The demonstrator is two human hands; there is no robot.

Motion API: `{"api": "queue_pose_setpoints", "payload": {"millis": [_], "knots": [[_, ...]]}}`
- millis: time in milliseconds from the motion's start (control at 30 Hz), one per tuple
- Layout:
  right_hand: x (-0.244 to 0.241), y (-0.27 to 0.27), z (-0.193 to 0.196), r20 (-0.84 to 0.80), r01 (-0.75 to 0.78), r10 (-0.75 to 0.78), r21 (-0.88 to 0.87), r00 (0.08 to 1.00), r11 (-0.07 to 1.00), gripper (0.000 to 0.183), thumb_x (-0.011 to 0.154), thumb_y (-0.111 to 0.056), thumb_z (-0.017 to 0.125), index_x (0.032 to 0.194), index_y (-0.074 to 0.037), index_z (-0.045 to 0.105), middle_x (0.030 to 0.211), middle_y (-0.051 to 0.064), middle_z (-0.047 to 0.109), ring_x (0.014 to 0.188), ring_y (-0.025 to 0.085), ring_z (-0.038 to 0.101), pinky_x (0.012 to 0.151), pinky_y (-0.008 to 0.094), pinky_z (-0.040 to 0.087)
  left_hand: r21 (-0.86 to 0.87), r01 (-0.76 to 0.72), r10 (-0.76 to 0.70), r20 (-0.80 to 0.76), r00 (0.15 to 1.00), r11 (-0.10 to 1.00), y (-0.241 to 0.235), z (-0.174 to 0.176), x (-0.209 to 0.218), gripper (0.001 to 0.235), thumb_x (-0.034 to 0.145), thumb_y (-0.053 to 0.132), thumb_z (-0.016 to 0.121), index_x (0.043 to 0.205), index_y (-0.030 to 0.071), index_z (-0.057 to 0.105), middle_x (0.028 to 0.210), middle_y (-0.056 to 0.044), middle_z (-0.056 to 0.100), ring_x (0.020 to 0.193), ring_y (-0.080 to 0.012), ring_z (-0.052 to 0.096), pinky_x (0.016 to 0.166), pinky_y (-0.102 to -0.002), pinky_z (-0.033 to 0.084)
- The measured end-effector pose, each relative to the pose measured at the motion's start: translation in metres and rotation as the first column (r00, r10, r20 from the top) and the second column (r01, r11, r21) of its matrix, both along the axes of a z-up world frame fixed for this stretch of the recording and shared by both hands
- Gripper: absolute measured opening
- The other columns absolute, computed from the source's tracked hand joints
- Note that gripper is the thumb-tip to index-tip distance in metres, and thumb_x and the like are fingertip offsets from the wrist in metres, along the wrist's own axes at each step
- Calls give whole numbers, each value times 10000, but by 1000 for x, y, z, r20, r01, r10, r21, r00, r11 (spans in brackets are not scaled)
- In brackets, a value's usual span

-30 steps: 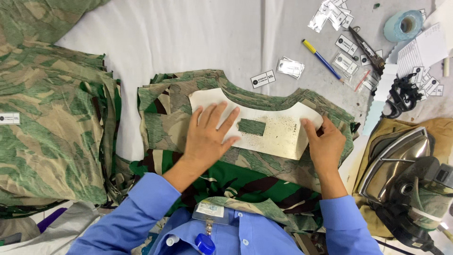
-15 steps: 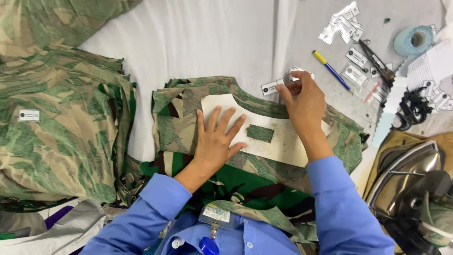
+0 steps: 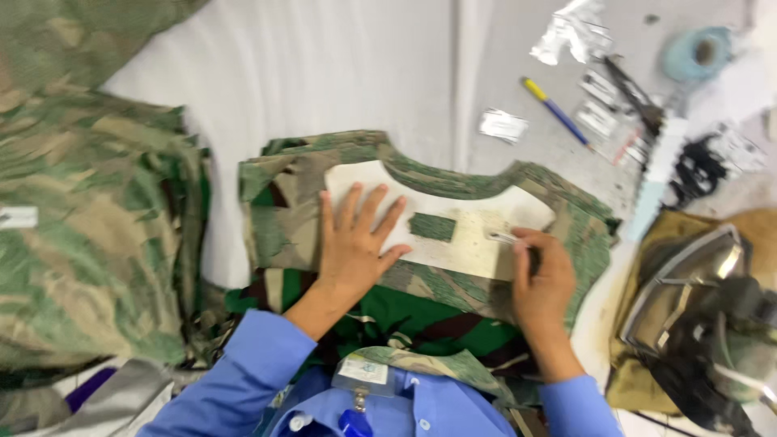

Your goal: The person places a white template on the collar area of a camouflage shirt, positions a small label on the template, and presses it with a steam iron. The person repeats this process for multiple shirts, occasionally refilling the iron's water tank.

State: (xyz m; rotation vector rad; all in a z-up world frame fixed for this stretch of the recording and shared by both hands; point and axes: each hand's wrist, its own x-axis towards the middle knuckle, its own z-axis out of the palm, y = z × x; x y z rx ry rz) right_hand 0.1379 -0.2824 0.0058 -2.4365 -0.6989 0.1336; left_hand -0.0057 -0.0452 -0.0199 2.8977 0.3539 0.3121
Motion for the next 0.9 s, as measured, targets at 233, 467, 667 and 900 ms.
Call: {"api": "queue_pose_setpoints", "payload": {"millis": [233,467,667,900], "knots": [[-3,-1,-2,100,50,-45,-39,994,998,77,973,-227,654,952,-163,615,924,-10,700,863,246,666,815,377,480,111,41,-47,44,998,993,-11,9,2,585,910,504,578,1408,202,515,1406,-179,486,1303,-488,416,1066,-703,259],[-4,-7,5,-9,39,-39,22,999,999,65,959,-181,688,955,-141,638,916,43,663,857,320,658,744,400,499,90,20,-25,55,998,996,-11,4,-1,570,924,477,564,1425,212,497,1428,-195,466,1326,-499,391,1075,-648,292],[-15,38,22,-464,114,-15,185,886,976,118,921,-157,700,995,-80,650,702,85,662,626,205,654,661,344,524,36,26,-27,54,998,999,-10,2,-2,582,919,462,581,1438,219,482,1449,-189,454,1342,-490,379,1084,-636,272],[-16,64,24,-208,-110,46,-310,977,944,410,967,-387,641,1258,-119,533,776,79,721,672,250,712,596,381,545,33,30,-33,74,997,999,-9,0,2,614,850,435,687,1389,185,530,1401,-209,472,1264,-433,442,1033,-594,353]]}}
